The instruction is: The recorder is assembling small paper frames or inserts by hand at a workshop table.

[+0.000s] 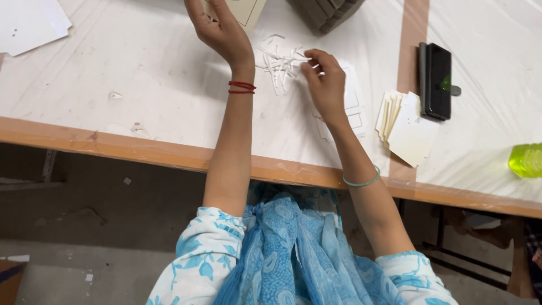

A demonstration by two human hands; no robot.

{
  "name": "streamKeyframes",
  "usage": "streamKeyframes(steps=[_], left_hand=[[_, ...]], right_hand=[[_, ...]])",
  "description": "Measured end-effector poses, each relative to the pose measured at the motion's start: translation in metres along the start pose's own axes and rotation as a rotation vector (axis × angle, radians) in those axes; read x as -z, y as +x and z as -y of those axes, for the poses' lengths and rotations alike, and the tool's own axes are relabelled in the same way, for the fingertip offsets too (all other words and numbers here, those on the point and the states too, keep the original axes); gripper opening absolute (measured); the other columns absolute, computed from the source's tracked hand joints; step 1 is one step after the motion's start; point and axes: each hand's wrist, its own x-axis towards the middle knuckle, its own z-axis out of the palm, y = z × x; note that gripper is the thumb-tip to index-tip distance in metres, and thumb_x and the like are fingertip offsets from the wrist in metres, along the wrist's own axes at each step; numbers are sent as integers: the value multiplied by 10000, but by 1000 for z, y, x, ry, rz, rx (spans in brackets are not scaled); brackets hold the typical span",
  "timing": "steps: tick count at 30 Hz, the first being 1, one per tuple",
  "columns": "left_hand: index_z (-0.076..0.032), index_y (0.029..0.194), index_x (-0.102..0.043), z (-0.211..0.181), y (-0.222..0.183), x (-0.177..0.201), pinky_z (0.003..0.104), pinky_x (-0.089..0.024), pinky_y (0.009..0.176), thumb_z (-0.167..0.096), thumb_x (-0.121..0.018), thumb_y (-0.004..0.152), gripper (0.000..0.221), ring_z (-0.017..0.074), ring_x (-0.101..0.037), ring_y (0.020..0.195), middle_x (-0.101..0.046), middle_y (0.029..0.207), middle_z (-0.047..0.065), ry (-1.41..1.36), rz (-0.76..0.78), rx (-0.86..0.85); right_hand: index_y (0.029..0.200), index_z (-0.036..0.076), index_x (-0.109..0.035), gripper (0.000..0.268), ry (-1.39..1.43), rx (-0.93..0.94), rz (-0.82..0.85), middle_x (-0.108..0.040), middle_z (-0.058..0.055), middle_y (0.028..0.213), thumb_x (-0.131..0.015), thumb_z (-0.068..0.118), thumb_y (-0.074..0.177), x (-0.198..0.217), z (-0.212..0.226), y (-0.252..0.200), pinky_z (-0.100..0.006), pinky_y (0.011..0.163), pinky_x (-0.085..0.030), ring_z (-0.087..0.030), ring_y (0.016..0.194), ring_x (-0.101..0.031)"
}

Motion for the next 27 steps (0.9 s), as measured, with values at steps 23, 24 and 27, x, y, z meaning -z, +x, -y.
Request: streamKeyframes(steps=[23, 24, 27], left_hand=[[-79, 971, -728, -22, 4, -11, 251, -518, 728, 19, -557, 983, 198, 84, -642, 814, -663, 989, -13, 73, 152, 54], [-82, 961, -731, -19, 3, -11, 253, -532, 749, 24, -558, 979, 204, 89, -652, 827, -677, 982, -16, 82, 166, 36], [-76, 952, -734, -29, -2, -12, 257, -549, 786, 36, -558, 973, 209, 109, -670, 857, -690, 985, -5, 84, 210, 13]], right_hand=[[946, 38, -705, 151, -203, 265, 126, -659, -78, 956, -782, 159, 902, -36, -5, 36, -333, 774, -488, -182, 888, -556], [939, 48, -699, 104, -140, 194, 134, -663, -65, 958, -746, 140, 935, -37, -7, 36, -318, 773, -496, -168, 881, -553], [975, 48, -671, 109, 61, 78, 66, -634, -46, 979, -697, 148, 1009, -39, -21, 39, -283, 731, -513, -126, 839, -556]])
